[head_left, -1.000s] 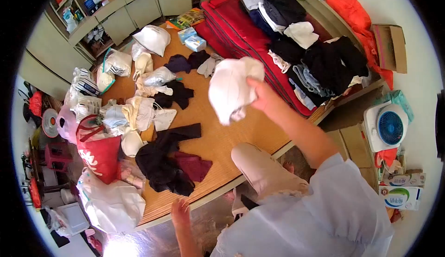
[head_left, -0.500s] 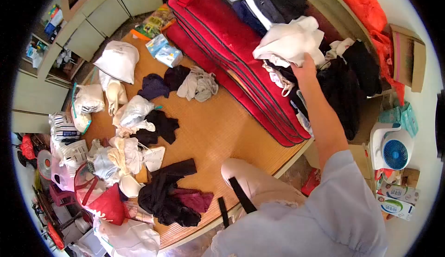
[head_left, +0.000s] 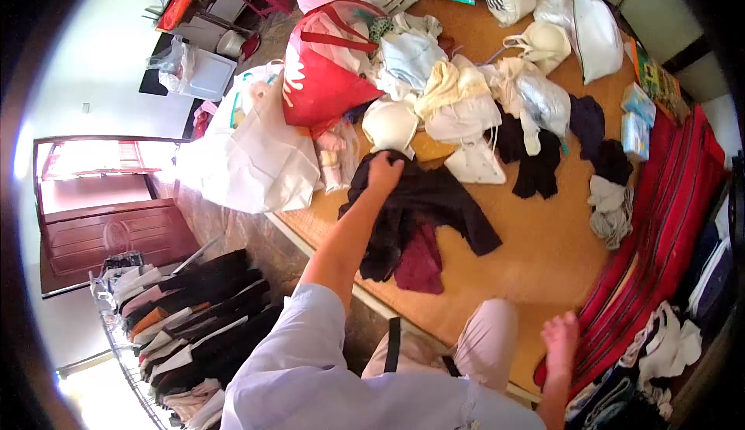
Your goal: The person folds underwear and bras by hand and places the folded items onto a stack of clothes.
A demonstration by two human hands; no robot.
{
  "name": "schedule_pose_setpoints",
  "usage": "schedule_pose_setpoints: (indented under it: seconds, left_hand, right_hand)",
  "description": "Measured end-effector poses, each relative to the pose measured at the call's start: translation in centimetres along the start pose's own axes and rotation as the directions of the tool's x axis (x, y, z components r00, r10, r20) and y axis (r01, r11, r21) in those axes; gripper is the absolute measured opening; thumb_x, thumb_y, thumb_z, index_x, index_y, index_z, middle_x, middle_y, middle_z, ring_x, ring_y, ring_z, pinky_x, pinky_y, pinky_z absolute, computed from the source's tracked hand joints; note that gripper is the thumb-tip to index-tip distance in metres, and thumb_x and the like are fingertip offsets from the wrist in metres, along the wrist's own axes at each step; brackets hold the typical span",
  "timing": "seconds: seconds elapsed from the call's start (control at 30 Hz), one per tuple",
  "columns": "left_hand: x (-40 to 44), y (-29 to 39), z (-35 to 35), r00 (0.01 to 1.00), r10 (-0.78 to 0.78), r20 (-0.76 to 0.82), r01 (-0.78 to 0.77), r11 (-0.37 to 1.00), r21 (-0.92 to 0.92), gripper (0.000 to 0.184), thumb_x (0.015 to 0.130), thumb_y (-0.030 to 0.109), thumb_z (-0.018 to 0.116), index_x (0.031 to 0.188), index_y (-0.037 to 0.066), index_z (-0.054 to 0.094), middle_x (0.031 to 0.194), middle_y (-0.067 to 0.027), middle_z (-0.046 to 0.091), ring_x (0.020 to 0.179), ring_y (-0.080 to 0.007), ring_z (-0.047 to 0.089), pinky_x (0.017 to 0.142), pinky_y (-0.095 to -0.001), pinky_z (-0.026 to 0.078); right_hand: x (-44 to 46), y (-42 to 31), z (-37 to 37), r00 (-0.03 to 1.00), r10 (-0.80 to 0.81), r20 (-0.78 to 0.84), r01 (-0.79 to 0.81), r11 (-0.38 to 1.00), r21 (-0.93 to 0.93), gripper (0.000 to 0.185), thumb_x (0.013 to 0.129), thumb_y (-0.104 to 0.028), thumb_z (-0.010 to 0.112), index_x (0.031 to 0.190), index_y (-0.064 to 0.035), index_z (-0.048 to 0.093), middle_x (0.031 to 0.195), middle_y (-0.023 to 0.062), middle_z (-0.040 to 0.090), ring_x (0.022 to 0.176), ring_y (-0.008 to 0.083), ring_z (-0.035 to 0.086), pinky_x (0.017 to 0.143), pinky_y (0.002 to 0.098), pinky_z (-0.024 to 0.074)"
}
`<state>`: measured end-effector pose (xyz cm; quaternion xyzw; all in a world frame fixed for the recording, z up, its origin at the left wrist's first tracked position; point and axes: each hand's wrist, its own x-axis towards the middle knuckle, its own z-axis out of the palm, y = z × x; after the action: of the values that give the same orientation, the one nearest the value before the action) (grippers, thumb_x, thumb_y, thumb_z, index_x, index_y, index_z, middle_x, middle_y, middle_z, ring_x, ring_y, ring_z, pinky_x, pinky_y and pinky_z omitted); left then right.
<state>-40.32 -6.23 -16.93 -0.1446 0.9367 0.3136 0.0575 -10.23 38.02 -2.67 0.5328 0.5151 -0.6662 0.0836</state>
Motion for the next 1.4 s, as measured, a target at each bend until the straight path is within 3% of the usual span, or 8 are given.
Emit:
schedule_pose_setpoints:
  seconds: [0.13, 0.4, 0.77, 1.0, 1.1, 1.2, 1.27, 1.4]
  left_hand:
    - [6.3, -1.7, -0.2, 0.971, 0.131, -0.203, -0.053, 0.936, 0.347, 0.081, 0.063, 0.034, 0.071, 0.126, 0.002, 0.031, 0.131, -0.0221, 0.029, 0.117, -0.0406, 0.033, 0.090, -0.0459, 0.037]
    - [10.8, 2.0, 4.8, 0.993, -0.116, 0.019, 0.100, 0.914, 0.393, 0.069, 0.065, 0.030, 0.068, 0.124, 0.014, 0.037, 0.128, -0.0210, 0.034, 0.117, -0.0399, 0.034, 0.089, -0.0471, 0.038]
    - [-10.5, 6.8, -2.3, 0.983, 0.073, 0.169, -0.019, 0.954, -0.300, 0.038, 0.066, 0.007, 0.064, 0.102, 0.002, 0.055, 0.089, -0.0184, 0.059, 0.084, -0.0298, 0.059, 0.073, -0.0356, 0.046]
    - [-24.6, 13.0, -4.9, 0.856, 0.433, 0.282, -0.262, 0.834, -0.485, 0.045, 0.062, 0.008, 0.071, 0.103, 0.003, 0.055, 0.102, -0.0172, 0.056, 0.096, -0.0347, 0.052, 0.085, -0.0387, 0.042]
    - [-25.0, 10.7, -6.9, 0.914, 0.302, 0.269, -0.153, 0.873, -0.462, 0.048, 0.063, 0.008, 0.071, 0.107, 0.003, 0.053, 0.101, -0.0147, 0.057, 0.093, -0.0288, 0.055, 0.082, -0.0356, 0.044]
    - [-22.0, 10.9, -13.7, 0.956, -0.079, 0.283, 0.257, 0.691, -0.676, 0.040, 0.073, 0.004, 0.061, 0.111, 0.002, 0.048, 0.101, -0.0094, 0.057, 0.091, -0.0177, 0.055, 0.080, -0.0306, 0.045]
    - [-20.9, 10.4, -17.9, 0.942, -0.124, 0.312, 0.334, 0.246, -0.910, 0.046, 0.077, 0.010, 0.056, 0.119, 0.001, 0.040, 0.107, -0.0114, 0.053, 0.098, -0.0205, 0.053, 0.085, -0.0329, 0.043]
    - [-20.7, 9.0, -25.2, 0.942, 0.136, 0.306, 0.299, 0.071, -0.952, 0.059, 0.079, 0.030, 0.055, 0.126, 0.001, 0.033, 0.118, -0.0144, 0.048, 0.107, -0.0270, 0.048, 0.091, -0.0385, 0.040]
  right_hand:
    - [4.0, 9.3, 0.3, 0.944, -0.113, 0.309, 0.287, 0.742, -0.606, 0.047, 0.085, -0.010, 0.049, 0.128, -0.0079, 0.033, 0.105, 0.0110, 0.053, 0.083, 0.0144, 0.053, 0.069, 0.0273, 0.0461]
    - [4.5, 6.4, -0.6, 0.979, 0.086, 0.183, 0.057, 0.750, -0.659, 0.036, 0.088, -0.015, 0.049, 0.121, -0.0029, 0.040, 0.103, 0.0153, 0.055, 0.084, 0.0196, 0.058, 0.076, 0.0293, 0.0458]
    - [5.8, 8.4, 4.3, 0.918, -0.080, 0.388, 0.257, 0.867, -0.428, 0.035, 0.086, -0.020, 0.051, 0.116, -0.0029, 0.045, 0.095, 0.0061, 0.055, 0.075, 0.0125, 0.054, 0.068, 0.0225, 0.0449]
    - [-0.5, 1.2, 17.4, 0.765, 0.212, 0.608, -0.343, 0.933, 0.106, 0.061, 0.085, -0.053, 0.042, 0.130, -0.0125, 0.033, 0.123, 0.0073, 0.045, 0.108, 0.0210, 0.045, 0.086, 0.0388, 0.0398]
    - [-1.7, 1.1, 17.4, 0.779, 0.112, 0.617, -0.300, 0.931, 0.209, 0.041, 0.085, -0.040, 0.048, 0.115, -0.0128, 0.047, 0.111, 0.0057, 0.053, 0.100, 0.0202, 0.050, 0.081, 0.0376, 0.0403]
    - [-1.0, 1.3, 16.6, 0.903, 0.132, 0.410, -0.300, 0.875, 0.379, 0.024, 0.080, -0.025, 0.056, 0.099, -0.0109, 0.052, 0.095, 0.0069, 0.058, 0.088, 0.0233, 0.054, 0.076, 0.0385, 0.0427]
    - [-1.4, 0.7, 15.5, 0.866, 0.005, 0.500, -0.194, 0.925, 0.326, 0.024, 0.079, -0.019, 0.056, 0.100, -0.0089, 0.051, 0.094, 0.0093, 0.058, 0.082, 0.0215, 0.057, 0.070, 0.0339, 0.0458]
    - [-6.3, -1.5, 16.4, 0.909, -0.102, 0.403, 0.165, 0.979, -0.123, 0.038, 0.083, -0.020, 0.055, 0.118, -0.0091, 0.044, 0.102, 0.0105, 0.056, 0.084, 0.0163, 0.056, 0.074, 0.0308, 0.0441]
